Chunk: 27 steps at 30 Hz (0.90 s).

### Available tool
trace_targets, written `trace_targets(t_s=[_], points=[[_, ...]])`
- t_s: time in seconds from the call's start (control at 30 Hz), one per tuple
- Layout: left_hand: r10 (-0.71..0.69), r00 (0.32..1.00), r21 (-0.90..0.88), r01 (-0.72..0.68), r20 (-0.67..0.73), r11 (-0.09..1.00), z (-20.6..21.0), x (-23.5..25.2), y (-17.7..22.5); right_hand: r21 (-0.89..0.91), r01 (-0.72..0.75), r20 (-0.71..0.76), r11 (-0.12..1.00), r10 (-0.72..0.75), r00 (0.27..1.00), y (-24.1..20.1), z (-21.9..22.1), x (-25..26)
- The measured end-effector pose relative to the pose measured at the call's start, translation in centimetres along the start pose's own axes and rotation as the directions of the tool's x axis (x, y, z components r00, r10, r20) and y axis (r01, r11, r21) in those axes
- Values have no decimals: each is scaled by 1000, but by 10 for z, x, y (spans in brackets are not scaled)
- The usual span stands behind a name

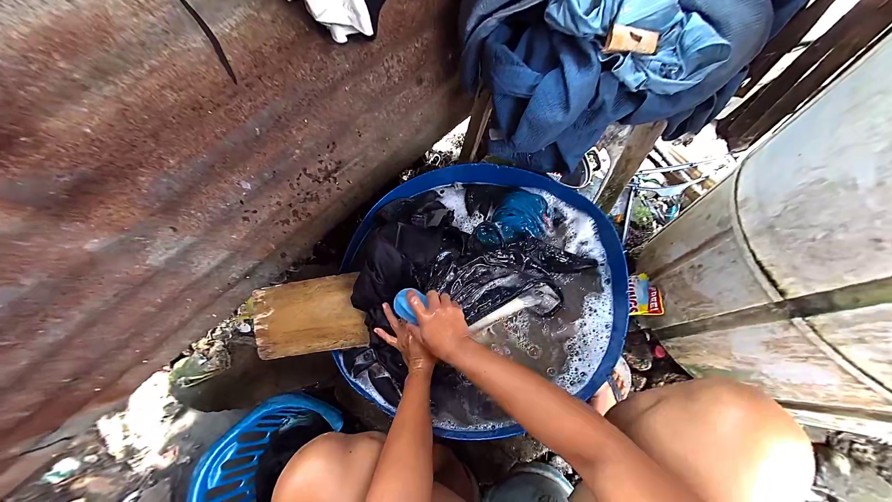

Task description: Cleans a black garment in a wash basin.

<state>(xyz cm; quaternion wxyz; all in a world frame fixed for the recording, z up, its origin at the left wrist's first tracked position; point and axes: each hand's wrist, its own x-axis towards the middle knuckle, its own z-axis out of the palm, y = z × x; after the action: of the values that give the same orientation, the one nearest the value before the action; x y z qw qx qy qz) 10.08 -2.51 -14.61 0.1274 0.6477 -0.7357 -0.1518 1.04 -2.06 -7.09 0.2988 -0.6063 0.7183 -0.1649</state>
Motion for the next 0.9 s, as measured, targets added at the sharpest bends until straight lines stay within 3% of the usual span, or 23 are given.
trace_targets(t_s=[0.03, 0.1, 0.2, 0.27, 0.33, 0.4, 0.47, 0.57, 0.63, 0.7, 0.73, 0.8, 0.83, 0.9], points=[[20, 1000, -29, -20, -18, 999, -1, -1, -1, -21, 22, 22, 1000, -21, 1000, 6, -4, 1], [45, 998, -140, -52, -49, 989, -3, 0, -2, -24, -107, -77, 994, 105, 991, 48, -33, 13], [38, 999, -152, -41, -19, 988, -1, 0, 3, 89, -388, -234, 917, 398, 887, 115, -78, 27], [31, 999, -137, -34, -24, 990, 0, 1, 6, 167, -460, -258, 872, 489, 833, 114, -80, 30], [18, 999, -134, -24, -45, 991, 2, 3, 7, 145, -342, -239, 928, 369, 898, 66, -52, 19], [-9, 999, -94, 4, -54, 996, 8, 2, 2, 65, -114, -94, 991, 120, 988, 13, -6, -1], [3, 998, -114, -11, -66, 993, 9, 0, -5, -5, 19, 25, 1000, -19, 1000, -2, 5, -9], [58, 998, -128, -62, -38, 990, -2, 0, 1, 25, -161, -111, 987, 162, 980, 57, -40, 11], [60, 998, -128, -62, -21, 990, 0, 0, 4, 104, -334, -219, 937, 349, 911, 101, -69, 24], [51, 999, -129, -53, -20, 990, 1, 0, 4, 234, -463, -254, 855, 513, 820, 114, -78, 30], [42, 999, -125, -45, -27, 991, 1, 1, 4, 258, -460, -257, 849, 520, 815, 101, -72, 30], [27, 999, -116, -32, -44, 993, 2, 3, 7, 203, -313, -223, 928, 355, 908, 51, -40, 17], [9, 999, -101, -12, -36, 995, 3, 2, 8, 132, -206, -136, 970, 223, 965, 26, -20, 8], [0, 1000, -65, 0, -2, 998, 0, -2, 3, 7, -42, 35, 999, 42, 998, 3, -4, -1]])
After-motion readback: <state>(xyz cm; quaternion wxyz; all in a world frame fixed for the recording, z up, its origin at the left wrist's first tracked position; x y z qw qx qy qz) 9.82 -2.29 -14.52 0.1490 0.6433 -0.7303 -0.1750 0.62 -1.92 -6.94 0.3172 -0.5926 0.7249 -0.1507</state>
